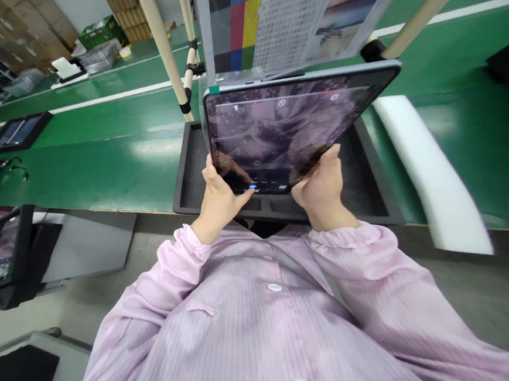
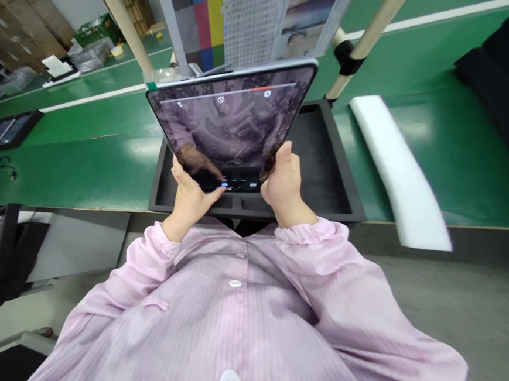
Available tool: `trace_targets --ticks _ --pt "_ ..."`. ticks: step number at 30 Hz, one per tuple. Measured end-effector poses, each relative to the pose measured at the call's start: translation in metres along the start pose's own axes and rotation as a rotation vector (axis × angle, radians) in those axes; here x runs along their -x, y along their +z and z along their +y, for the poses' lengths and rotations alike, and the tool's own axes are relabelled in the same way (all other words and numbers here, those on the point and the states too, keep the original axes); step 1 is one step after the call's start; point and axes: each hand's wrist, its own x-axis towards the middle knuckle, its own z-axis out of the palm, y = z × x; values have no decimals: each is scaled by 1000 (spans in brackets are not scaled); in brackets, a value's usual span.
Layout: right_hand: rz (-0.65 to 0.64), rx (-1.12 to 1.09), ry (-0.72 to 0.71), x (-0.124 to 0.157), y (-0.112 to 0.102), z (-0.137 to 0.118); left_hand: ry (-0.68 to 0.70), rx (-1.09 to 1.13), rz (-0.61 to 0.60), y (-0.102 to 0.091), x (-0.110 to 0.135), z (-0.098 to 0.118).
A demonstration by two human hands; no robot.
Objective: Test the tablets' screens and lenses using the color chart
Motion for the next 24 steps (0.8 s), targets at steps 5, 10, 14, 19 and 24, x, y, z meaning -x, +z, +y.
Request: trace_targets --ticks 5,10,14,19,24 --pt "17 7 17 1 2 -3 -2 -23 18 -1 -1 3" --pt "32 35 10 0 2 -2 -21 -32 21 -2 0 6" --pt "2 -132 -59 -2 1 2 -27 -104 37 -2 1 5" --pt "22 -163 -96 -7 -1 13 -7 -218 51 -1 1 4" --pt "30 -192 -133 -11 -1 19 -31 -271 44 -1 1 6"
